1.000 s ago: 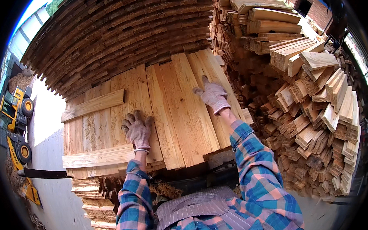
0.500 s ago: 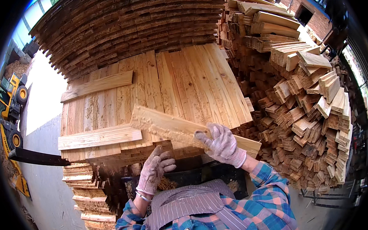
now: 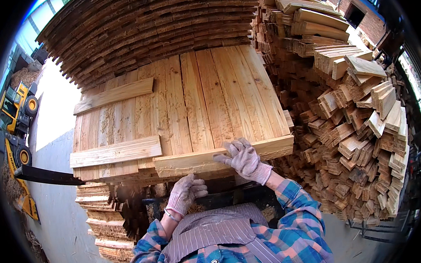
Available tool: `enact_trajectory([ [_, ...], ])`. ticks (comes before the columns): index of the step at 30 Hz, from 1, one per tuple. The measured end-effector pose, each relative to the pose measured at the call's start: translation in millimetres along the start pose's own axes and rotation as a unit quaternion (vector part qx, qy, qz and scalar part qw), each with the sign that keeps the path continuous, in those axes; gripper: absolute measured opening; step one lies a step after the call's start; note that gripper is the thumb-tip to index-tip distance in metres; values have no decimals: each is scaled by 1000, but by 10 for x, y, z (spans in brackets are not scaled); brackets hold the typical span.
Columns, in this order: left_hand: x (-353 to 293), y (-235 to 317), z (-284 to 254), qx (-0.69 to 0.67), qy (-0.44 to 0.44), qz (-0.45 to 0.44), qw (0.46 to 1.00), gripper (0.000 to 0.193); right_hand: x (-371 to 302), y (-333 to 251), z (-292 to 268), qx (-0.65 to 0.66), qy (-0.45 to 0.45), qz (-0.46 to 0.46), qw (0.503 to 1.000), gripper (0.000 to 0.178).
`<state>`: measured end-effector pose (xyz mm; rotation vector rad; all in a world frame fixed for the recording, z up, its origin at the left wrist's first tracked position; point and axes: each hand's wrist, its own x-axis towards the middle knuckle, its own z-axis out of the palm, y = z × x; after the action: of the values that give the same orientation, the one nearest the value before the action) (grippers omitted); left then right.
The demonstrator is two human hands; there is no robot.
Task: The person repeatedly picks up wooden planks from a forklift pallet and stacks them onto a growing pile. The worker wears gloves and a plaid shirt, handling the lumber with both hands to align and place each piece. The task involves continuous lifting and stacking of the wood in a warehouse environment.
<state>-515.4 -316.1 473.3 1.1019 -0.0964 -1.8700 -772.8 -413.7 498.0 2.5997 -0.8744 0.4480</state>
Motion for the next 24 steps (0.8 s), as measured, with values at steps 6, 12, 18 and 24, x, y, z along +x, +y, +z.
enact_trajectory([
  [6,-233,1114,-184,321,171,487,794,45,271,938,-624,209,-268,109,934,74],
  [12,451,1741,-418,836,365,237,335,59,634,1056,21,162,-379,74,908,76],
  [18,385,1670,-631,792,386,313,354,57,638,860,31,226,-319,52,919,75],
  [24,394,1746,-641,792,331,266,439,72,570,495,-10,389,-208,79,894,73],
])
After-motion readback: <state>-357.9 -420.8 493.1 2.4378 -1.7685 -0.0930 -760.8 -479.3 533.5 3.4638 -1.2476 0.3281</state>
